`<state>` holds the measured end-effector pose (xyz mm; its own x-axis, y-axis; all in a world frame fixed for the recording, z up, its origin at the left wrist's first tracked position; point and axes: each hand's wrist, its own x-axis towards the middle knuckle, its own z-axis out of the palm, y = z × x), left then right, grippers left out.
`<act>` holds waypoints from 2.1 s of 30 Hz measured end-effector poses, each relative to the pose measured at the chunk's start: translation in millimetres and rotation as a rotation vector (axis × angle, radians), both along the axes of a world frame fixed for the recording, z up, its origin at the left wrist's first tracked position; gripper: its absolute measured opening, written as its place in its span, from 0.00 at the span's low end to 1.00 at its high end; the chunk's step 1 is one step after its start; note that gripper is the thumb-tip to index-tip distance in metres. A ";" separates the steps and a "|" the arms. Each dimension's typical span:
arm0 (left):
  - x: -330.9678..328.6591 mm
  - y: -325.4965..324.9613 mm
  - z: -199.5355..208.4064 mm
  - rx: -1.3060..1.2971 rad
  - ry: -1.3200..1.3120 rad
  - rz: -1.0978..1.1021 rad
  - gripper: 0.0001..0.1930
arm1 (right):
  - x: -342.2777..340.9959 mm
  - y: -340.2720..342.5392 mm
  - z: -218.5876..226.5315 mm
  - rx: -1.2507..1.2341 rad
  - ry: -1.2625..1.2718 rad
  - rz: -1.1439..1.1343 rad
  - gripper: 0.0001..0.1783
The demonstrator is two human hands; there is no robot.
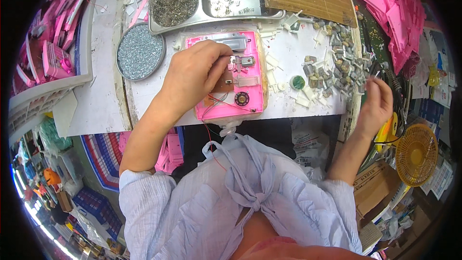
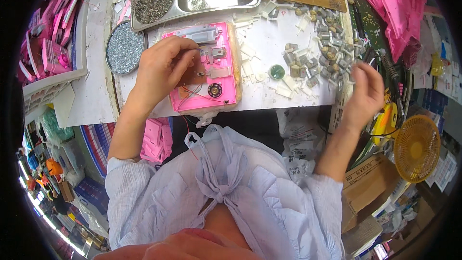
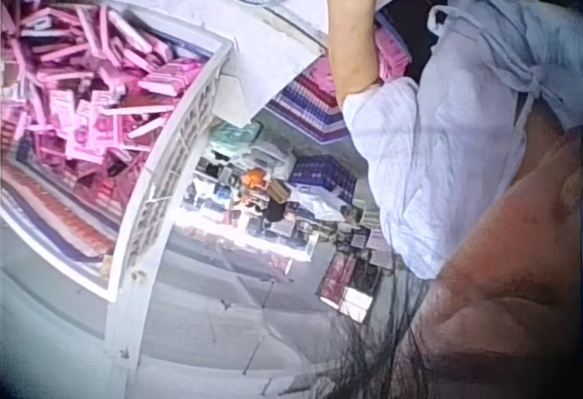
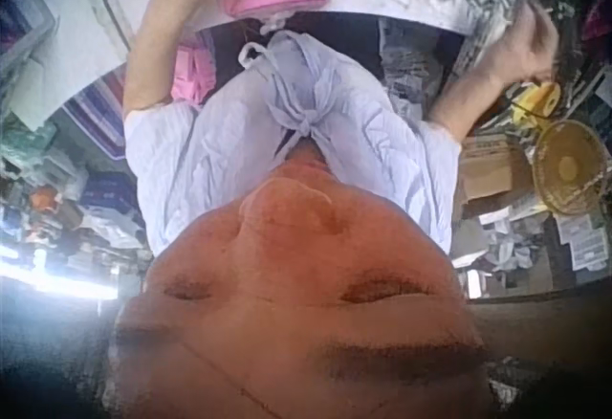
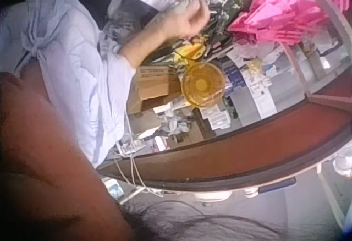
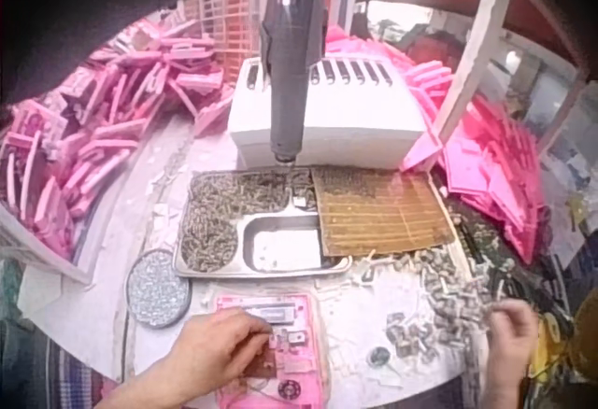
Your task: Assembling electronic components into a pink plastic housing and securing it with screws.
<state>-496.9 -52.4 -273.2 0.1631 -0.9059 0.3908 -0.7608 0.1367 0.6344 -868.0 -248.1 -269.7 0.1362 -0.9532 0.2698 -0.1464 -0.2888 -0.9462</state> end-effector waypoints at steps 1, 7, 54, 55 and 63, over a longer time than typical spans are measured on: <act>-1.1 0.4 3.4 0.044 0.036 0.018 0.04 | -38.6 -9.4 -9.7 0.138 -0.120 -0.180 0.11; -15.5 -8.0 4.7 0.149 0.263 0.064 0.04 | -168.8 -50.9 -28.5 0.345 -0.592 -0.294 0.17; -38.6 -25.5 -20.2 0.036 -0.224 0.186 0.08 | 110.2 79.7 -40.0 -0.229 0.076 0.604 0.17; -39.0 -25.6 -19.9 0.037 -0.229 0.186 0.08 | 110.9 79.8 -41.4 -0.293 0.082 0.606 0.17; -40.3 -25.7 -19.1 0.040 -0.255 0.195 0.08 | 99.4 82.0 -33.2 -0.490 0.141 0.612 0.20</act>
<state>-537.3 -78.2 -292.2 0.2363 -0.8827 0.4061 -0.9052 -0.0481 0.4222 -768.6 -166.1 -302.9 0.6617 -0.4754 0.5798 0.0635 -0.7349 -0.6752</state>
